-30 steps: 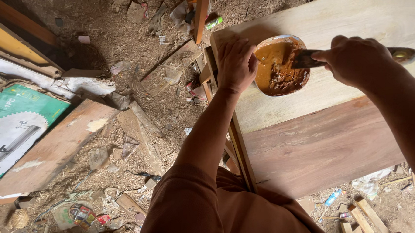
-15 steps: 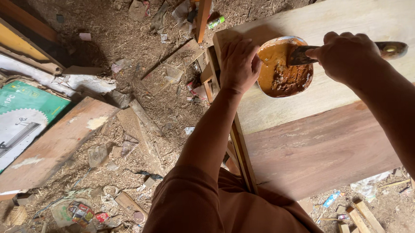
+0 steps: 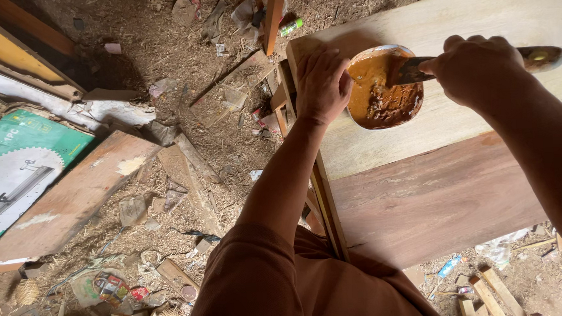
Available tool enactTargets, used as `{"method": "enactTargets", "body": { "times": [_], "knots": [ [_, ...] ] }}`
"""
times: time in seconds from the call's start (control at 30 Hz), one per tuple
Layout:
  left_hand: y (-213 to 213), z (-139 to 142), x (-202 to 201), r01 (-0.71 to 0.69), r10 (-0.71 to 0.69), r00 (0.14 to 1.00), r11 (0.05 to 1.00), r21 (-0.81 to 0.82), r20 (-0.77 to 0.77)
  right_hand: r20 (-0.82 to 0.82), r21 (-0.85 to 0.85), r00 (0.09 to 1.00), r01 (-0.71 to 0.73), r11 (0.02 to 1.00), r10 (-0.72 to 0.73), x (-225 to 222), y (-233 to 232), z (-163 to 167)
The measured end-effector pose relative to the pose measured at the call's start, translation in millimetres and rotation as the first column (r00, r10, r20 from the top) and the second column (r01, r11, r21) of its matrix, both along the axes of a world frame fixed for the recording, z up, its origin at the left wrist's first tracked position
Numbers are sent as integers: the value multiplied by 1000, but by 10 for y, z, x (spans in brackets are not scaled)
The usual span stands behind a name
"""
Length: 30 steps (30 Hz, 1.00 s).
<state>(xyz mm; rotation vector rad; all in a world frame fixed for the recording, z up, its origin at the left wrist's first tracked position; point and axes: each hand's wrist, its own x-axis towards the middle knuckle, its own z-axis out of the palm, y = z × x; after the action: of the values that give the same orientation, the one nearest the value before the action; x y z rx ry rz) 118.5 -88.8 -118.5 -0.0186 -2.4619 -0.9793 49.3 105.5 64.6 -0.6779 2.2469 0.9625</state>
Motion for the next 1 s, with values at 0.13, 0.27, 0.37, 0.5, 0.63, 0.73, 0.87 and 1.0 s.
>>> {"method": "enactTargets", "body": {
  "times": [0.13, 0.27, 0.37, 0.5, 0.63, 0.73, 0.87, 1.0],
  "knots": [
    [8, -28, -11, -3, 3, 1000, 1000, -21, -10, -27, -45, 999, -39, 998, 38, 48, -87, 52],
    [6, -47, -18, 7, -7, 1000, 1000, -16, -5, -4, 57, 999, -53, 997, 53, 60, -127, 121],
    [4, -41, -28, 9, -9, 1000, 1000, -26, -3, -24, -20, 997, -68, 997, 68, 58, -167, 124],
    [4, -14, -26, 13, -13, 1000, 1000, -15, -4, -4, 52, 994, -106, 993, 107, 46, -211, 124],
    [9, 13, -17, 3, -3, 1000, 1000, -16, 7, -5, 21, 999, -51, 998, 51, 36, -224, 151],
    [10, 23, -16, 11, -11, 1000, 1000, -16, 13, 3, 53, 996, -85, 995, 85, 42, -227, 152],
    [9, 12, -22, 14, -13, 1000, 1000, -17, 19, 16, 50, 997, -74, 996, 73, 44, -227, 127],
    [11, -2, -37, 8, -7, 1000, 999, -36, 9, 14, 91, 998, -69, 993, 68, 37, -229, 137]
  ]
}}
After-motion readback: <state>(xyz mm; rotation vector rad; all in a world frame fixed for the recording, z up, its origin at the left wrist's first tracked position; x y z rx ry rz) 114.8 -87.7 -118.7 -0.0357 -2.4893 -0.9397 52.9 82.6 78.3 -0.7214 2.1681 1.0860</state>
